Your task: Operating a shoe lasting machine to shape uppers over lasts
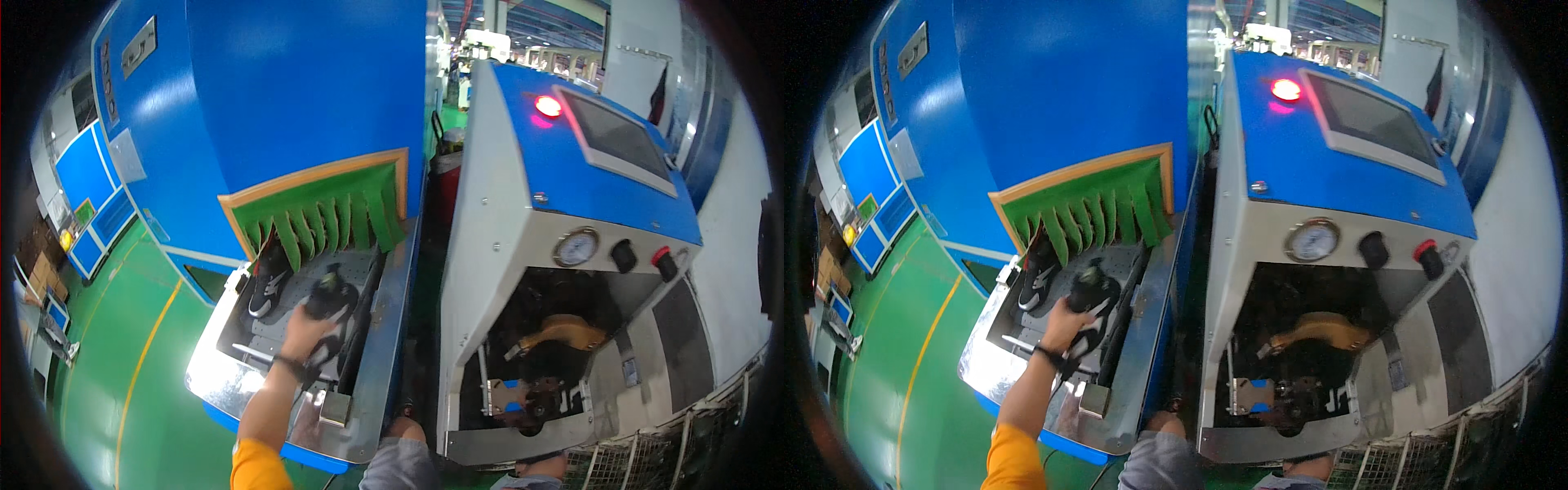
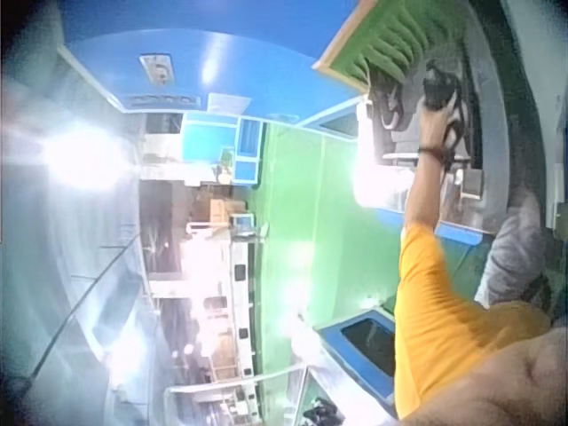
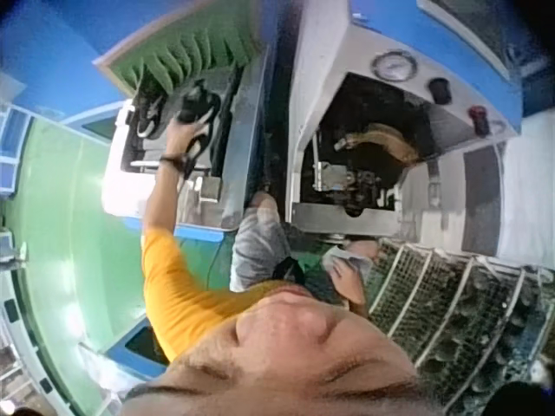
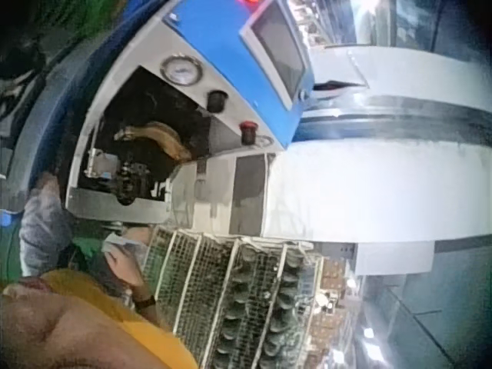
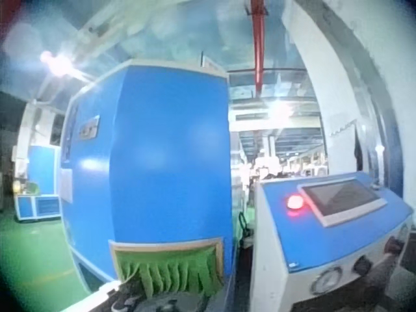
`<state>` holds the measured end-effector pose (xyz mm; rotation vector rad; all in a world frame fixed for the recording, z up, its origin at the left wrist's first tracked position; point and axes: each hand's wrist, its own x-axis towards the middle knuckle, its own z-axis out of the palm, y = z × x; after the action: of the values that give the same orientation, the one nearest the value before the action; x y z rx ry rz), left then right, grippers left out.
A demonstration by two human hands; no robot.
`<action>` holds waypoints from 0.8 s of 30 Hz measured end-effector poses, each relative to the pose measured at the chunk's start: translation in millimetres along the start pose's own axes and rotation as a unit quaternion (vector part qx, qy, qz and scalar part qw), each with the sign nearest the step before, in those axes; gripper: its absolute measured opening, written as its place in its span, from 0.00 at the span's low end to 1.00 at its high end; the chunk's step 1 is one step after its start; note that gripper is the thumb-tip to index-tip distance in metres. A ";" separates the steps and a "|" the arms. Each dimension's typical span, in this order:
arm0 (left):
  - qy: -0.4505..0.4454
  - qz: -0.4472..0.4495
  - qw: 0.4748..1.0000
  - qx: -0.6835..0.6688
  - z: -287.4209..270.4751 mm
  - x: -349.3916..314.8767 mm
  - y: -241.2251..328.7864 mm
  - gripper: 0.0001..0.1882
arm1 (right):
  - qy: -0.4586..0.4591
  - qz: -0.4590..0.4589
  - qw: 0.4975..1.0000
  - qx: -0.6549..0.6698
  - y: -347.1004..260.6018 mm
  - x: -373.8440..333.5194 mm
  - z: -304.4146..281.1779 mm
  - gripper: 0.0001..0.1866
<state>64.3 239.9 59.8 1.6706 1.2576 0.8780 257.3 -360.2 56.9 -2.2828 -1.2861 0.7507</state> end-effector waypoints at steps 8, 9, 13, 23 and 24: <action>-0.109 -0.138 0.890 -0.420 -50.6 -252.0 -21.6 0.15 | -0.103 -0.159 0.923 0.336 -88.7 55.7 -15.8 0.43; -0.189 -0.056 0.914 -0.354 -41.8 -278.7 -44.4 0.17 | -0.065 -0.250 0.877 0.404 -103.2 64.5 -7.3 0.46; -0.396 -0.180 0.822 -0.367 26.6 -366.2 68.4 0.20 | 0.114 -0.299 0.792 0.520 -149.1 46.9 0.0 0.50; -0.240 0.223 0.940 0.099 105.9 -421.3 85.7 0.19 | 0.322 -0.176 0.868 0.335 -88.3 -23.4 -17.0 0.54; -0.253 0.333 0.892 0.171 108.4 -418.6 78.8 0.16 | 0.322 -0.204 0.914 0.137 -73.5 -31.1 -19.3 0.49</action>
<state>86.4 -198.9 71.1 2.4852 0.4797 0.5354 208.8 -353.0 122.7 -1.7226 -1.1717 0.0083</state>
